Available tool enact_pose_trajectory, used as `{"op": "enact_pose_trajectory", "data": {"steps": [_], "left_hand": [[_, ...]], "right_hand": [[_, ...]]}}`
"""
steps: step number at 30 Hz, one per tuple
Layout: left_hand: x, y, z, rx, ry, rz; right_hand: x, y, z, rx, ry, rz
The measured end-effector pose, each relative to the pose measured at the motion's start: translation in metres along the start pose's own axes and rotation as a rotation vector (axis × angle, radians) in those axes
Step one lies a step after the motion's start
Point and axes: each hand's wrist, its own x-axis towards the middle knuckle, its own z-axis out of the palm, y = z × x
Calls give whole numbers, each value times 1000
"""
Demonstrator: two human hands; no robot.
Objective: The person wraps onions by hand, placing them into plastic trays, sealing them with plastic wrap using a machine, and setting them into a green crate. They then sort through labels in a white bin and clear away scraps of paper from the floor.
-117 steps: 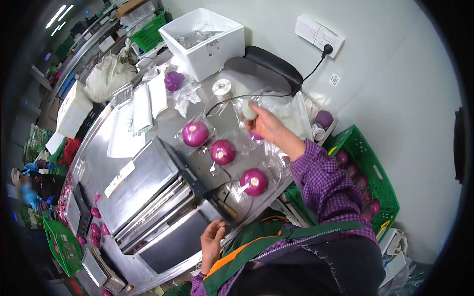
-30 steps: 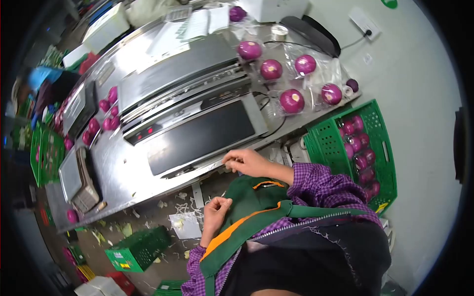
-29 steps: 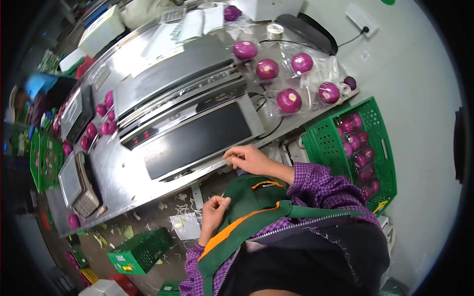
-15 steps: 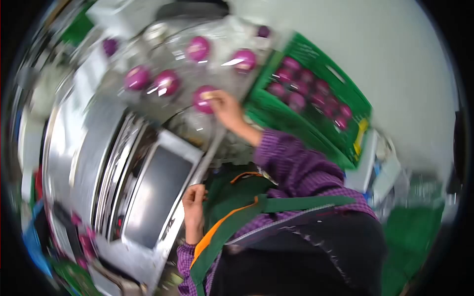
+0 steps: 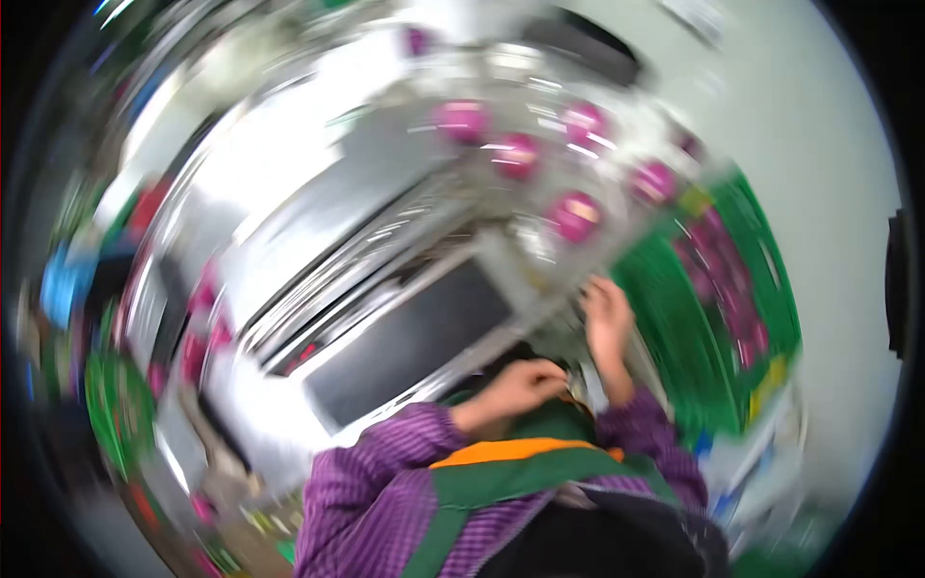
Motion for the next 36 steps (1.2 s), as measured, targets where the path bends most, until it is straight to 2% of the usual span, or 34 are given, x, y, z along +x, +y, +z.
{"op": "enact_pose_trajectory", "data": {"steps": [1, 2, 5, 7, 8, 9, 10, 11, 12, 14, 15, 17, 18, 19, 21, 22, 23, 24, 28, 30, 32, 34, 36], "left_hand": [[-3, -9, 1, -10, 37, 7], [-11, -16, 1, -29, 54, 19], [-33, -14, -23, -221, 96, -93], [-46, -21, -40, -280, 253, -104], [-46, -14, -42, -283, 316, -136], [-51, -27, -43, -280, 499, 64], [-60, -22, -54, -312, 475, -15], [-68, -23, -56, -313, 504, -7], [-76, -24, -56, -294, 574, -3], [-96, -27, -68, -236, 714, 4], [-113, -22, -76, -234, 717, -97], [-151, -20, -90, -360, 897, -105], [-173, -29, -99, -412, 972, -134], [-201, -17, -113, -395, 1064, -233], [-242, -37, -137, -532, 1292, -227], [-266, -44, -155, -612, 1335, -205], [-282, -62, -172, -613, 1445, -61], [-297, -70, -194, -604, 1567, -42], [-343, -132, -295, -494, 1904, -102], [-350, -180, -341, -649, 1926, -226], [-347, -215, -378, -484, 2039, -111], [-345, -268, -399, -255, 2050, -227], [-352, -227, -391, -471, 1988, -49]], "right_hand": [[3, -7, 6, 45, -27, 88], [2, -16, 23, 114, -33, 66], [9, -62, 71, 202, -251, -3], [0, -129, 91, 289, -899, -42], [0, -170, 87, 281, -1228, 46], [-11, -210, 95, 363, -1593, -61], [-11, -234, 113, 350, -1938, -274], [-19, -252, 138, 406, -2133, -440], [-26, -254, 158, 240, -2157, -353], [-40, -244, 204, 41, -1840, -371], [-44, -230, 227, 71, -1846, -256], [-47, -224, 259, 52, -1913, -9], [-52, -228, 274, 49, -1930, 20], [-59, -231, 289, 20, -1940, -2], [-72, -242, 324, -49, -1962, -65], [-79, -252, 342, -88, -1973, -103], [-89, -268, 357, -139, -1962, -73], [-96, -269, 381, -150, -1959, -145], [-141, -274, 472, -109, -1913, -163], [-170, -264, 519, -73, -1894, -356], [-198, -258, 547, -78, -1920, -401], [-222, -250, 565, -125, -1962, -454], [-239, -254, 573, -185, -2000, -570]]}}
